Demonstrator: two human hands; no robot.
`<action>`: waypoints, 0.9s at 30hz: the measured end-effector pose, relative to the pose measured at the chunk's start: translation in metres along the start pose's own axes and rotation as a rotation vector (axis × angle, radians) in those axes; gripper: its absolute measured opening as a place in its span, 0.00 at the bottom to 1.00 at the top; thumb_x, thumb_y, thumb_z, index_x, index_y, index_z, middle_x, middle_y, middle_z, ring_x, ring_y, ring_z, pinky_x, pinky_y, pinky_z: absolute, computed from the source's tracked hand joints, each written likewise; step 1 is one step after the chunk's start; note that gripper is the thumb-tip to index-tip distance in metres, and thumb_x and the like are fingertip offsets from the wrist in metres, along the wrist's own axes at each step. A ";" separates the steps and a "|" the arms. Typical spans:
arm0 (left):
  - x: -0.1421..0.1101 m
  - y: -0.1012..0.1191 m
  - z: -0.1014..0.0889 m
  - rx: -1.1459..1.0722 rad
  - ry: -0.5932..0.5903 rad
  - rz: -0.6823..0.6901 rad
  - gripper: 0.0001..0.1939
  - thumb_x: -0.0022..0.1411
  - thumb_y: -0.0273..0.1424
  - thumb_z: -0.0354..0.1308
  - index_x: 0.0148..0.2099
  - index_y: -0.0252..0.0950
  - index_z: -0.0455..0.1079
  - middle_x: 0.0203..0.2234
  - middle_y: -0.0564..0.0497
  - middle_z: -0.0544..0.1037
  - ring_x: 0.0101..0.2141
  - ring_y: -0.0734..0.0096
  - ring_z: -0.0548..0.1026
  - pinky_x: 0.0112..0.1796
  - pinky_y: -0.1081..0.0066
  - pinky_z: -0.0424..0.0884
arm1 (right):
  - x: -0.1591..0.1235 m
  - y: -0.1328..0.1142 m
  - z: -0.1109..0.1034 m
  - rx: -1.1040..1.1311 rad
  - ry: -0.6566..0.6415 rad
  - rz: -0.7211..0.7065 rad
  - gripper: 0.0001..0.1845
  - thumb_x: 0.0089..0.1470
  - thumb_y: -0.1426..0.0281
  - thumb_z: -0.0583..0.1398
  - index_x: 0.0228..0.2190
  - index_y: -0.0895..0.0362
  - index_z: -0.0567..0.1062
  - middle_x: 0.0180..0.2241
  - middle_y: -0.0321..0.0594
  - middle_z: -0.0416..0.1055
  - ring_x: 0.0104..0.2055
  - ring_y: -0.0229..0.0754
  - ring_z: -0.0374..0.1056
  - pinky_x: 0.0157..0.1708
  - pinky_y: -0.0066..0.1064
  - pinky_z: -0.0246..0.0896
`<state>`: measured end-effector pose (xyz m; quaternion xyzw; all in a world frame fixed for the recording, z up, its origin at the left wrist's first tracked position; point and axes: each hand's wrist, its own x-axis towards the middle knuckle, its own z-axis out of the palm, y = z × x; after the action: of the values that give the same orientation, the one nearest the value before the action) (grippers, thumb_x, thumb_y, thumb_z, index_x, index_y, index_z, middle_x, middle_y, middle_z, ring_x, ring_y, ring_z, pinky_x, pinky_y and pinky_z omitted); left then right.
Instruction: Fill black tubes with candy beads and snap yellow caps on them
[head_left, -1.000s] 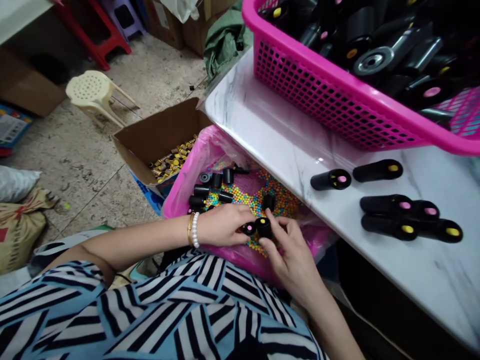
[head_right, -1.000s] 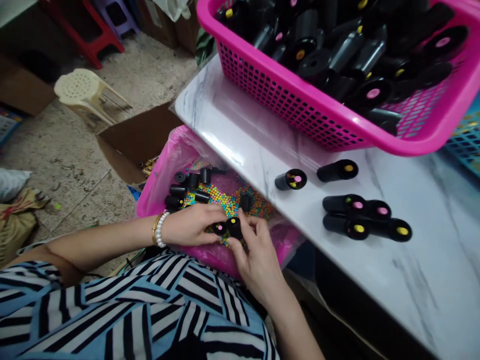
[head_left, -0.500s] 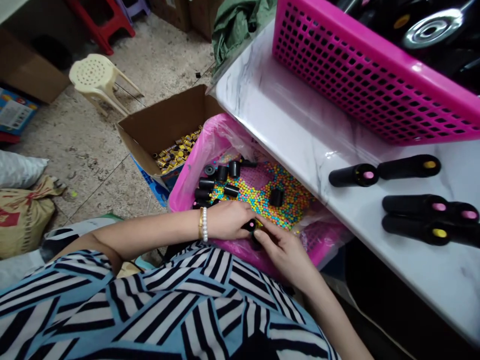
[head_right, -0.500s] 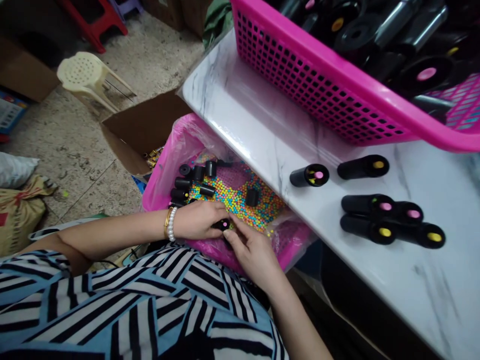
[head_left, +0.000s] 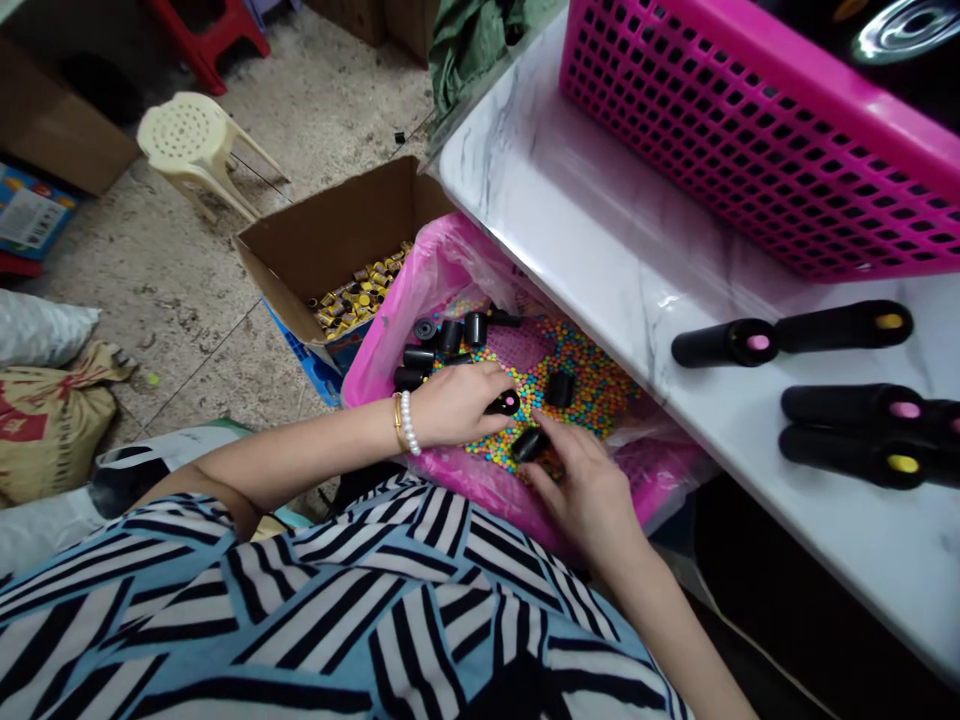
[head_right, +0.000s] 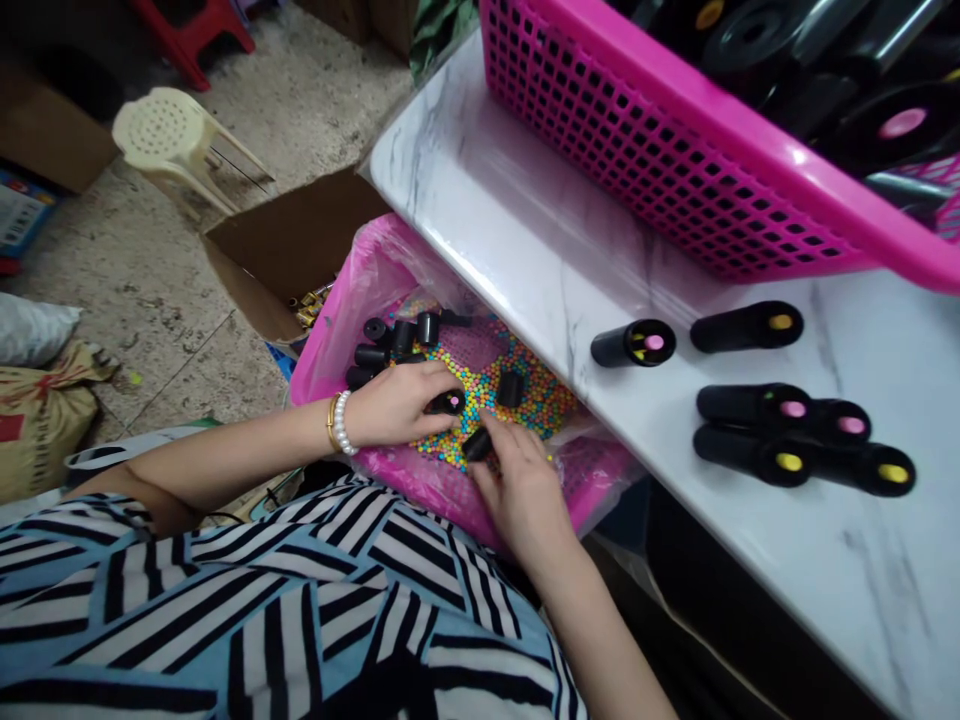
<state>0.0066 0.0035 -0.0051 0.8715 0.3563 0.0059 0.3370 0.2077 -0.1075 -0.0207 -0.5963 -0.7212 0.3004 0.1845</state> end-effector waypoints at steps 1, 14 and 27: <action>0.000 0.000 0.001 0.003 -0.004 -0.011 0.17 0.65 0.36 0.60 0.51 0.30 0.71 0.41 0.43 0.76 0.41 0.60 0.76 0.42 0.65 0.73 | 0.003 0.002 0.005 -0.039 0.030 -0.016 0.24 0.56 0.71 0.62 0.55 0.58 0.73 0.48 0.50 0.74 0.50 0.54 0.68 0.51 0.47 0.66; -0.002 -0.001 0.002 -0.160 0.032 0.234 0.13 0.64 0.36 0.61 0.46 0.30 0.72 0.36 0.45 0.77 0.37 0.65 0.75 0.40 0.70 0.70 | -0.005 0.001 -0.025 0.921 -0.144 0.486 0.22 0.55 0.57 0.65 0.50 0.50 0.79 0.32 0.39 0.79 0.29 0.39 0.75 0.36 0.35 0.74; -0.002 0.013 -0.002 -0.376 0.199 0.358 0.19 0.65 0.39 0.61 0.52 0.31 0.71 0.42 0.42 0.79 0.42 0.63 0.77 0.44 0.67 0.72 | -0.017 -0.040 -0.044 0.115 0.679 0.160 0.22 0.53 0.70 0.67 0.51 0.51 0.78 0.42 0.42 0.72 0.28 0.32 0.68 0.26 0.25 0.69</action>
<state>0.0128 -0.0028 0.0047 0.8379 0.2206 0.2167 0.4497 0.2089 -0.1194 0.0405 -0.7054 -0.5515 0.1386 0.4232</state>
